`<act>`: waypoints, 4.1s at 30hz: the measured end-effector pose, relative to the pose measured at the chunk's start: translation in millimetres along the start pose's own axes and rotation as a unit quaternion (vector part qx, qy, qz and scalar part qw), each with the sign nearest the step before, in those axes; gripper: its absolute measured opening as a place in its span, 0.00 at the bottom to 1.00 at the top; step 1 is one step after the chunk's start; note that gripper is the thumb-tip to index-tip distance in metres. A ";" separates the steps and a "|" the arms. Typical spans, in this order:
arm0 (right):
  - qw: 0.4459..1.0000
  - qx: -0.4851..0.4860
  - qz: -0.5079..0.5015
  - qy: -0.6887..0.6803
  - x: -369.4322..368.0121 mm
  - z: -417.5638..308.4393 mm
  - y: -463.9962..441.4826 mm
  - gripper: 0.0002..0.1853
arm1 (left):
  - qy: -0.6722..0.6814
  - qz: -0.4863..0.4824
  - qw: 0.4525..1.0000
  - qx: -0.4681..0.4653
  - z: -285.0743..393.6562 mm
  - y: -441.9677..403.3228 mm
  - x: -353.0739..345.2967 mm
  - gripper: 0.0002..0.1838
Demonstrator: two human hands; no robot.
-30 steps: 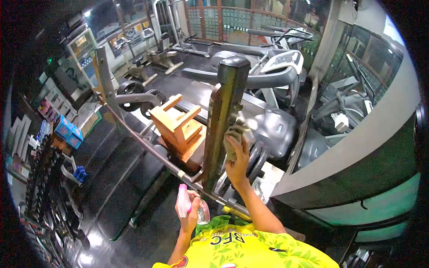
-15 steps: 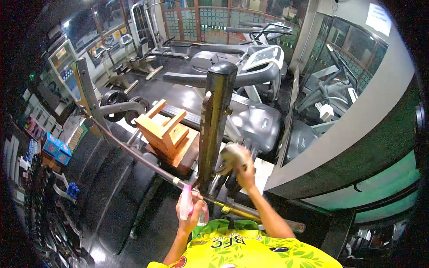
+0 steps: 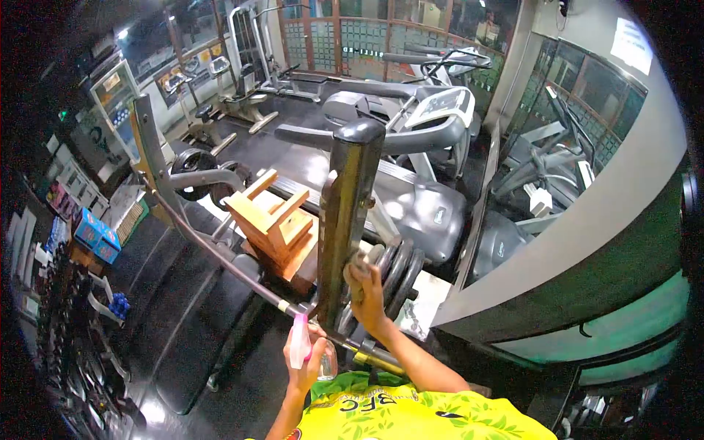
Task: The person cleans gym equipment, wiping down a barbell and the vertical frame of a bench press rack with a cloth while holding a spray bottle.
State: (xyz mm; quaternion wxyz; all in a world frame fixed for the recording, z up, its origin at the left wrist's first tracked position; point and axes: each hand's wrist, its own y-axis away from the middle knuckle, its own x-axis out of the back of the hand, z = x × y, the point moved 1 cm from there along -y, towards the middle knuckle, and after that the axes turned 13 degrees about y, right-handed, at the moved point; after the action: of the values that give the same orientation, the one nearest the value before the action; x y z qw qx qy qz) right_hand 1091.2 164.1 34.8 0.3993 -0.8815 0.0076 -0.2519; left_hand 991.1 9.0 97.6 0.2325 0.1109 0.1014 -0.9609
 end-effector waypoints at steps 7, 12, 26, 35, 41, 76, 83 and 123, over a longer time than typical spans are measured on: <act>0.933 -0.224 -0.161 -0.229 -6.0 47.2 39.1 0.20 | -0.065 0.036 0.996 -0.048 -10.0 11.5 -18.2 0.09; 0.991 0.049 0.029 -0.121 36.4 -7.1 -45.7 0.25 | -0.029 0.094 0.995 -0.011 -5.8 25.0 -34.0 0.07; 0.971 -0.023 -0.237 -0.022 4.2 -15.8 24.7 0.31 | 0.067 0.134 0.988 -0.020 -4.0 28.4 -19.9 0.07; 0.975 0.186 0.071 -0.096 71.9 -56.1 -110.1 0.24 | 0.046 0.066 0.996 -0.036 -20.7 34.0 -1.9 0.09; 0.948 0.269 0.034 0.169 65.7 -104.3 -207.2 0.33 | 0.031 0.087 0.995 -0.034 -24.4 35.9 7.6 0.08; 0.980 0.050 0.016 -0.190 95.7 -81.7 -127.8 0.22 | 0.062 0.183 0.979 -0.068 -11.9 40.0 16.5 0.05; 0.961 0.238 0.035 0.134 64.3 -96.4 -261.8 0.24 | 0.122 0.167 0.977 -0.042 -18.4 31.3 3.8 0.05; 0.981 0.103 -0.138 -0.093 88.5 -14.8 -294.5 0.13 | 0.076 0.109 0.991 -0.006 -23.2 42.6 24.9 0.07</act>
State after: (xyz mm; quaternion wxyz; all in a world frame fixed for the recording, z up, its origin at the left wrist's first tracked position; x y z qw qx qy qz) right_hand 1106.5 335.3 290.2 0.4480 -0.8481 -0.1769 -0.2210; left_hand 993.3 -32.9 62.9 0.3280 0.1925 0.1118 -0.9181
